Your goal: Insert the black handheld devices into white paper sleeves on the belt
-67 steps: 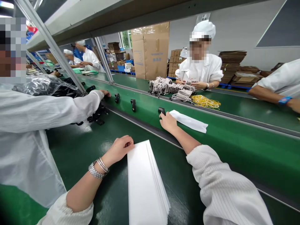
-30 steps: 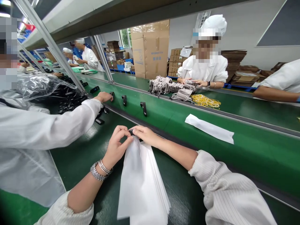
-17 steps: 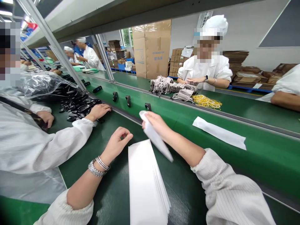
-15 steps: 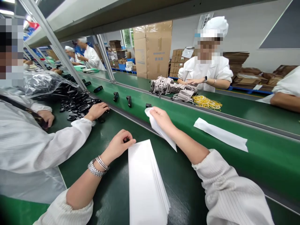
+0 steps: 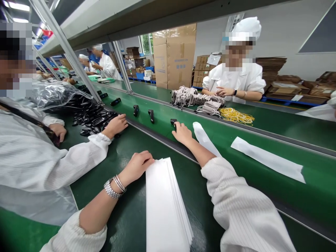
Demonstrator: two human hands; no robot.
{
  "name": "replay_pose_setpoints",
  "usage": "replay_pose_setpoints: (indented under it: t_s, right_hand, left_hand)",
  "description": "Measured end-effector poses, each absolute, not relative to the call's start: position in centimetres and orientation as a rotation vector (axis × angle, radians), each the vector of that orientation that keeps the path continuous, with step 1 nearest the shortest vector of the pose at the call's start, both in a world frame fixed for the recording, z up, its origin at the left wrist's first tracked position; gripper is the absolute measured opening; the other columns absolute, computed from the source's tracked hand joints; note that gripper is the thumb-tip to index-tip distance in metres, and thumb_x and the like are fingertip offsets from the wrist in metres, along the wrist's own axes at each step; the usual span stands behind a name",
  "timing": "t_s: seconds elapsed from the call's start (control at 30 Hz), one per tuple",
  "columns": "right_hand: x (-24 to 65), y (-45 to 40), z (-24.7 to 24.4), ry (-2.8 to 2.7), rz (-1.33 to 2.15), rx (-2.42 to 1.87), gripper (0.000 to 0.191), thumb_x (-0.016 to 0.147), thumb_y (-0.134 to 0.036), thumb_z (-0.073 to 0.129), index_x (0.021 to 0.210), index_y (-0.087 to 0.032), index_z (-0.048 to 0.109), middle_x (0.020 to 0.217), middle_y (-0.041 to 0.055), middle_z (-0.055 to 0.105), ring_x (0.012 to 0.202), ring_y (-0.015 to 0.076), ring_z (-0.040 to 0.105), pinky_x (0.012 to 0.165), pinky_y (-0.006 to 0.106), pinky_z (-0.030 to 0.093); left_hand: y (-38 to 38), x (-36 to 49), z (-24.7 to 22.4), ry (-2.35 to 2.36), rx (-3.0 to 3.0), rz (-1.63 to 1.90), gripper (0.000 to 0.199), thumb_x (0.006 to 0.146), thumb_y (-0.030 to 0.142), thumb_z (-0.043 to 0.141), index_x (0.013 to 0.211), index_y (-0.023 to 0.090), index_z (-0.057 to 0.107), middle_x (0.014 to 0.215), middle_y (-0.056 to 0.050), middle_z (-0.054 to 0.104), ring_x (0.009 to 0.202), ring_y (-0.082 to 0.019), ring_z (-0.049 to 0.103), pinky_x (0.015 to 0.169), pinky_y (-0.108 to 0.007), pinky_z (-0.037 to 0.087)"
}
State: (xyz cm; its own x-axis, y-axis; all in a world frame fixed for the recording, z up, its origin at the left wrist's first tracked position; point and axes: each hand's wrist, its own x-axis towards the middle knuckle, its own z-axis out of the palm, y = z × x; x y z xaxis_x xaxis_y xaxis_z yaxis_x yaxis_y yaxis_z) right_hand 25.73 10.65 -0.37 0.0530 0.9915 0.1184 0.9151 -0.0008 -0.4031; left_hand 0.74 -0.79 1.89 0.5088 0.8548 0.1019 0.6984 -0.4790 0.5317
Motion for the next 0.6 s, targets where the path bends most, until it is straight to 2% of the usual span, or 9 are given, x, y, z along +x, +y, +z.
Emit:
replay_pose_setpoints:
  t_s: [0.07,0.13,0.27,0.4,0.53,0.6]
  right_hand:
    - [26.1,11.9,-0.8,-1.780,0.363,-1.981,0.048,0.091,-0.026,0.047,0.138,-0.021,0.043,0.127,0.0166,0.055,0.108,0.0329,0.060,0.088,0.048,0.047]
    - [26.4,12.3,-1.0,-1.561,0.587,-1.890,0.049,0.088,-0.021,0.048,0.137,-0.021,0.041,0.117,0.0138,0.059,0.098,0.0286,0.063,0.087,0.046,0.049]
    - [25.3,10.0,-0.1,-1.128,1.128,-1.309,0.068,0.076,-0.019,0.060,0.137,-0.026,0.032,0.091,0.0007,0.061,0.080,0.0205,0.067,0.079,0.039,0.055]
    - [22.8,5.1,1.9,-1.095,1.363,-0.878,0.086,0.067,-0.022,0.074,0.135,-0.037,0.024,0.094,-0.0043,0.063,0.083,0.0189,0.071,0.082,0.041,0.057]
    - [21.1,2.0,2.7,-1.167,1.389,-0.790,0.099,0.064,-0.024,0.081,0.139,-0.040,0.017,0.097,-0.0042,0.060,0.080,0.0182,0.071,0.084,0.043,0.058]
    - [20.6,1.5,2.4,-1.228,1.391,-0.784,0.098,0.066,-0.024,0.081,0.140,-0.038,0.018,0.098,-0.0027,0.059,0.080,0.0178,0.071,0.084,0.042,0.057]
  left_hand:
    - [-0.7,0.9,1.8,1.283,2.329,0.519,0.031,0.095,0.026,0.044,0.067,0.018,0.053,0.073,0.000,0.055,0.067,-0.014,0.051,0.064,-0.028,0.034]
    - [-0.7,1.0,1.8,1.285,2.307,0.552,0.032,0.096,0.026,0.044,0.065,0.018,0.050,0.069,0.001,0.053,0.063,-0.014,0.049,0.062,-0.027,0.032]
    - [-0.9,1.3,2.0,1.223,2.266,0.626,0.029,0.095,0.023,0.046,0.067,0.018,0.050,0.059,0.004,0.047,0.056,-0.011,0.044,0.059,-0.026,0.028]
    - [-1.2,1.4,2.3,1.138,2.324,0.749,0.019,0.092,0.022,0.053,0.074,0.018,0.053,0.061,0.006,0.050,0.060,-0.011,0.046,0.073,-0.027,0.035]
    - [-1.3,1.2,2.4,1.055,2.437,0.852,0.017,0.092,0.022,0.056,0.076,0.018,0.054,0.076,0.003,0.057,0.077,-0.013,0.055,0.083,-0.030,0.036]
    - [-1.3,1.1,2.5,1.009,2.468,0.917,0.014,0.093,0.022,0.056,0.079,0.018,0.055,0.086,0.001,0.058,0.086,-0.015,0.056,0.086,-0.031,0.036]
